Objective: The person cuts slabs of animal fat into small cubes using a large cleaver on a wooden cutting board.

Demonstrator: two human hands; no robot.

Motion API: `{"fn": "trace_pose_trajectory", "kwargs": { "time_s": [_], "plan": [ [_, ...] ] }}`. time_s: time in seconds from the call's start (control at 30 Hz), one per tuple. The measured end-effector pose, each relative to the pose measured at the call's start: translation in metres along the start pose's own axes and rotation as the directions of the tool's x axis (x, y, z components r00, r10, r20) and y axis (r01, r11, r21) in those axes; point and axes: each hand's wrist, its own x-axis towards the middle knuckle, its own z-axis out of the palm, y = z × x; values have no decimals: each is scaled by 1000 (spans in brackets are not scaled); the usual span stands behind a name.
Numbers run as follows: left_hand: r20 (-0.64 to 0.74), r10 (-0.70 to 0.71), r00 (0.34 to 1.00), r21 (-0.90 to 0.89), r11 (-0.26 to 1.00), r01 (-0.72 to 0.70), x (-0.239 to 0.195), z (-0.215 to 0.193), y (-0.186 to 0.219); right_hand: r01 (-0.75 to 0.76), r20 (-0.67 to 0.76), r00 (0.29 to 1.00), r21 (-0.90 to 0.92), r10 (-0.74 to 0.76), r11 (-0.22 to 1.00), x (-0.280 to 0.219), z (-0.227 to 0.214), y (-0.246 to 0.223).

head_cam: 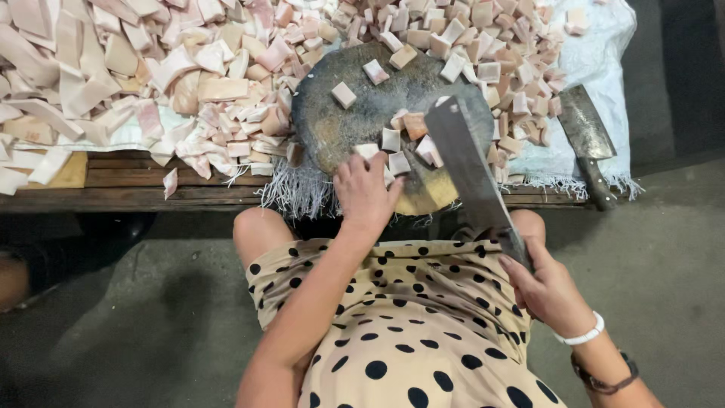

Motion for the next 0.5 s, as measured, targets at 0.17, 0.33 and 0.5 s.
{"fn": "trace_pose_trajectory", "kwargs": {
  "time_s": [0.17,0.33,0.5],
  "plan": [
    [-108,129,986,66,990,-122,5,16,-48,5,17,1000,21,-5,1000,-13,-12,19],
    [-108,-25,994,-292,956,-7,22,-14,-95,-8,136,991,-102,22,995,-6,0,22],
    [7,-196,981,-535,828,169,34,-40,-86,19,279,960,-53,-3,998,17,16,17]
  ]
}}
